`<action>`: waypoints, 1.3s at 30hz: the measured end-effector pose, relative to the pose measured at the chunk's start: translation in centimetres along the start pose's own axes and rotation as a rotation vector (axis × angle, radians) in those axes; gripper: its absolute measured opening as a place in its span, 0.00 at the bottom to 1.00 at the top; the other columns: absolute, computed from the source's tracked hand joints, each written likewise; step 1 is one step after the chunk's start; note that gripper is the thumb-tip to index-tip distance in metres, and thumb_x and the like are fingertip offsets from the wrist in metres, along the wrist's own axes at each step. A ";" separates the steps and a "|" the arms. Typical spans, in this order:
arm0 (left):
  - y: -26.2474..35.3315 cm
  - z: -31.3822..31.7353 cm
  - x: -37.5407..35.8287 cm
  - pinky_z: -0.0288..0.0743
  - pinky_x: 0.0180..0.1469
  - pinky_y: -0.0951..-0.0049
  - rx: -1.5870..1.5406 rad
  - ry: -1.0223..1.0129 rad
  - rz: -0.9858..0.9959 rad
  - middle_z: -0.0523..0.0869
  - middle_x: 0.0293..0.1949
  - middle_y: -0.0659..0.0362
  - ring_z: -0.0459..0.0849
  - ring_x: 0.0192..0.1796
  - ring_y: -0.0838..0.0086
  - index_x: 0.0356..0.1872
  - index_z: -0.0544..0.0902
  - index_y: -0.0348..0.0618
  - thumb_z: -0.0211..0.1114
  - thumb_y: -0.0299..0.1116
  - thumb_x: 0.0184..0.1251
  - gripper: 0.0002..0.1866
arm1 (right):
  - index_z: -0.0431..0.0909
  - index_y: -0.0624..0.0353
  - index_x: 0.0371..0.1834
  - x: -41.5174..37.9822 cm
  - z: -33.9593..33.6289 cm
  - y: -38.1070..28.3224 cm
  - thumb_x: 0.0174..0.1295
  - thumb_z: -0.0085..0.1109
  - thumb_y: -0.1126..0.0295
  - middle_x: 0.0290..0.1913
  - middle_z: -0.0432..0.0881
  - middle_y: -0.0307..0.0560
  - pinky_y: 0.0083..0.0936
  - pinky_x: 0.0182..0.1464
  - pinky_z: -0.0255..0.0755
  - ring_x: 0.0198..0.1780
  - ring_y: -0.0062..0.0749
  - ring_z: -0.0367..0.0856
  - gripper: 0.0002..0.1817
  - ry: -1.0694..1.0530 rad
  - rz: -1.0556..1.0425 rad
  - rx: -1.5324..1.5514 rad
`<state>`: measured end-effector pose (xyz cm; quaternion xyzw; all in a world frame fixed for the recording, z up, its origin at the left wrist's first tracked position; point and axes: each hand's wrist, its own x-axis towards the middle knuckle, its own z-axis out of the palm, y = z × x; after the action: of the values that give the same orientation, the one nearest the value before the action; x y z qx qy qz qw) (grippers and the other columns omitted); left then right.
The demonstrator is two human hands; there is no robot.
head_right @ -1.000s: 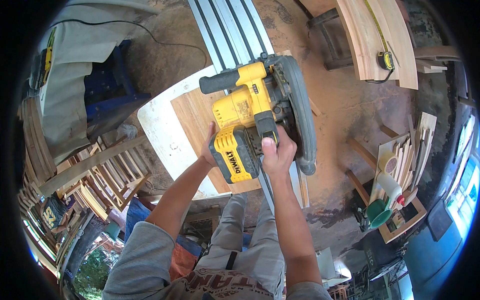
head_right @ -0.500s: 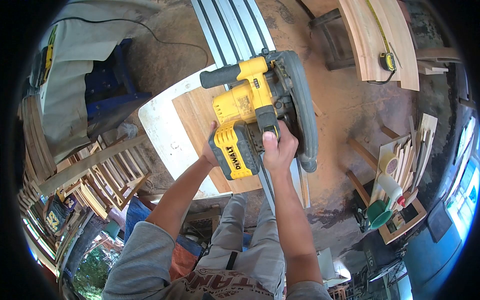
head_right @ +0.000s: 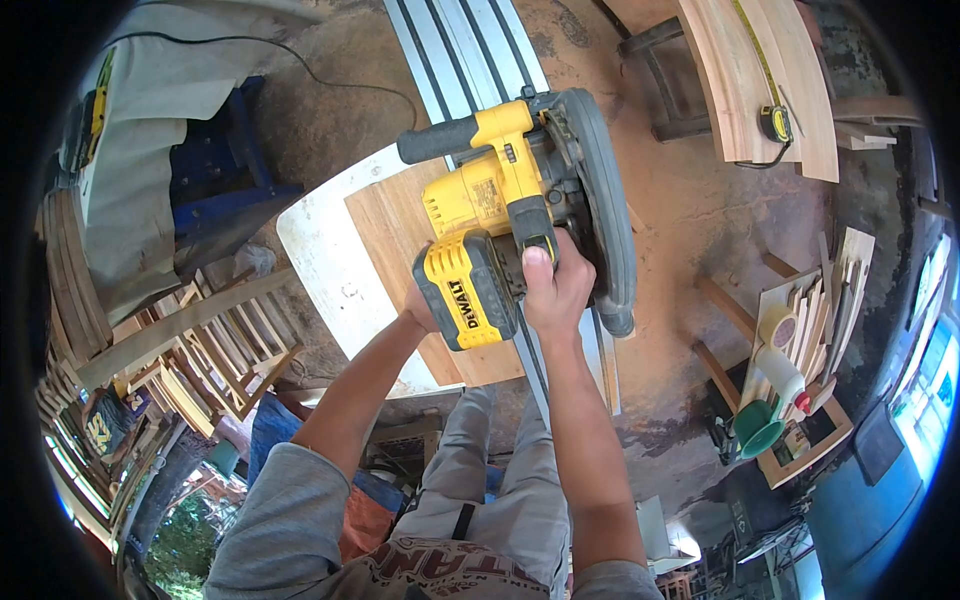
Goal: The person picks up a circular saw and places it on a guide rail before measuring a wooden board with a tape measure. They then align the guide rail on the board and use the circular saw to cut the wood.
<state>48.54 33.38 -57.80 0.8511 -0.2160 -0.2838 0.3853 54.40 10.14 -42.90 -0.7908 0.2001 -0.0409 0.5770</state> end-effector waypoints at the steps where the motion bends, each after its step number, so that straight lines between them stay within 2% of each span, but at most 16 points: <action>1: 0.4 -0.4 0.0 0.32 0.80 0.33 0.259 -0.016 0.041 0.71 0.74 0.56 0.63 0.77 0.52 0.72 0.74 0.59 0.58 0.61 0.64 0.36 | 0.80 0.67 0.36 0.1 0.1 0.0 0.66 0.55 0.38 0.22 0.74 0.49 0.34 0.30 0.69 0.24 0.34 0.72 0.34 0.003 -0.003 0.004; 5: 0.1 -0.1 -0.1 0.33 0.80 0.33 0.010 -0.014 0.004 0.70 0.75 0.57 0.61 0.79 0.52 0.72 0.74 0.59 0.57 0.61 0.64 0.36 | 0.80 0.67 0.36 0.4 0.2 -0.2 0.66 0.55 0.37 0.21 0.73 0.49 0.34 0.30 0.69 0.25 0.34 0.72 0.35 -0.001 0.010 -0.004; 9: 0.7 -0.4 -0.1 0.32 0.80 0.33 -0.082 -0.001 -0.039 0.70 0.75 0.57 0.60 0.79 0.53 0.72 0.74 0.59 0.57 0.60 0.65 0.35 | 0.80 0.67 0.35 0.6 0.4 0.0 0.66 0.55 0.35 0.21 0.73 0.50 0.35 0.31 0.69 0.25 0.36 0.72 0.37 -0.001 0.002 0.000; 14: 0.8 -0.5 -0.2 0.32 0.80 0.33 -0.025 -0.018 -0.017 0.71 0.74 0.58 0.60 0.79 0.53 0.71 0.75 0.59 0.57 0.59 0.66 0.34 | 0.80 0.68 0.35 1.0 0.5 -0.1 0.65 0.54 0.34 0.20 0.73 0.52 0.37 0.30 0.68 0.24 0.39 0.72 0.38 -0.006 0.016 -0.019; 23: 0.4 -0.4 -0.4 0.42 0.79 0.41 0.082 -0.062 -0.004 0.76 0.71 0.62 0.64 0.77 0.57 0.69 0.77 0.62 0.58 0.60 0.64 0.33 | 0.80 0.68 0.35 2.1 0.9 -0.4 0.65 0.56 0.37 0.20 0.72 0.52 0.37 0.30 0.68 0.23 0.40 0.72 0.35 -0.014 0.011 -0.030; 26: 1.0 -1.0 -0.3 0.46 0.78 0.43 0.003 -0.107 -0.047 0.77 0.69 0.63 0.66 0.75 0.58 0.67 0.80 0.64 0.60 0.62 0.62 0.32 | 0.81 0.67 0.37 2.9 1.5 -0.9 0.65 0.56 0.39 0.21 0.75 0.55 0.38 0.31 0.70 0.24 0.46 0.76 0.33 -0.014 0.025 -0.043; 28: 1.6 -2.0 0.0 0.48 0.78 0.45 0.108 -0.152 0.007 0.78 0.68 0.64 0.67 0.74 0.59 0.65 0.81 0.64 0.62 0.63 0.60 0.32 | 0.82 0.65 0.38 3.9 2.0 -1.1 0.66 0.56 0.39 0.22 0.78 0.58 0.40 0.33 0.72 0.26 0.53 0.80 0.32 -0.009 0.032 -0.056; 29: 1.6 -1.7 -0.1 0.52 0.76 0.47 0.192 -0.105 0.036 0.79 0.67 0.66 0.68 0.73 0.59 0.62 0.83 0.63 0.64 0.64 0.58 0.32 | 0.83 0.65 0.39 4.4 2.5 -1.2 0.66 0.56 0.40 0.23 0.79 0.60 0.42 0.34 0.73 0.28 0.56 0.82 0.32 -0.007 0.037 -0.063; 32: 0.8 -0.9 -0.2 0.53 0.76 0.51 0.292 -0.006 0.033 0.81 0.66 0.65 0.67 0.73 0.59 0.62 0.83 0.60 0.65 0.65 0.58 0.34 | 0.84 0.63 0.41 6.2 3.9 -1.8 0.66 0.56 0.40 0.27 0.82 0.63 0.45 0.37 0.75 0.33 0.63 0.84 0.31 -0.004 0.034 -0.099; 33: 1.5 -1.6 0.0 0.62 0.73 0.54 0.391 0.027 0.101 0.83 0.63 0.64 0.71 0.71 0.61 0.62 0.82 0.58 0.67 0.64 0.56 0.35 | 0.84 0.61 0.42 6.7 4.1 -2.4 0.63 0.58 0.40 0.30 0.84 0.63 0.46 0.40 0.76 0.36 0.63 0.85 0.30 0.003 0.044 -0.108; 36: 2.0 -1.6 0.1 0.78 0.58 0.64 0.427 0.143 0.206 0.83 0.62 0.65 0.84 0.59 0.69 0.67 0.79 0.55 0.74 0.56 0.52 0.39 | 0.85 0.58 0.44 7.3 4.7 -3.9 0.57 0.65 0.41 0.33 0.87 0.60 0.45 0.43 0.78 0.39 0.60 0.87 0.29 0.018 0.064 -0.079; 38: 2.4 -1.8 0.4 0.79 0.56 0.69 0.476 0.170 0.235 0.81 0.66 0.65 0.85 0.58 0.72 0.68 0.78 0.53 0.74 0.57 0.51 0.41 | 0.85 0.61 0.46 7.1 4.6 -4.8 0.52 0.74 0.47 0.34 0.88 0.55 0.36 0.46 0.78 0.39 0.46 0.89 0.29 0.020 0.056 -0.152; 39: 2.8 -2.0 0.5 0.79 0.56 0.70 0.488 0.184 0.247 0.81 0.67 0.64 0.85 0.57 0.72 0.68 0.79 0.52 0.74 0.56 0.51 0.41 | 0.85 0.58 0.46 7.1 4.8 -4.6 0.48 0.77 0.51 0.36 0.89 0.55 0.39 0.48 0.80 0.42 0.51 0.89 0.27 0.054 0.057 -0.141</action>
<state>49.78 32.46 -54.66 0.9080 -0.3442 -0.0959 0.2187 63.59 13.05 -41.36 -0.8220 0.2403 -0.0314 0.5154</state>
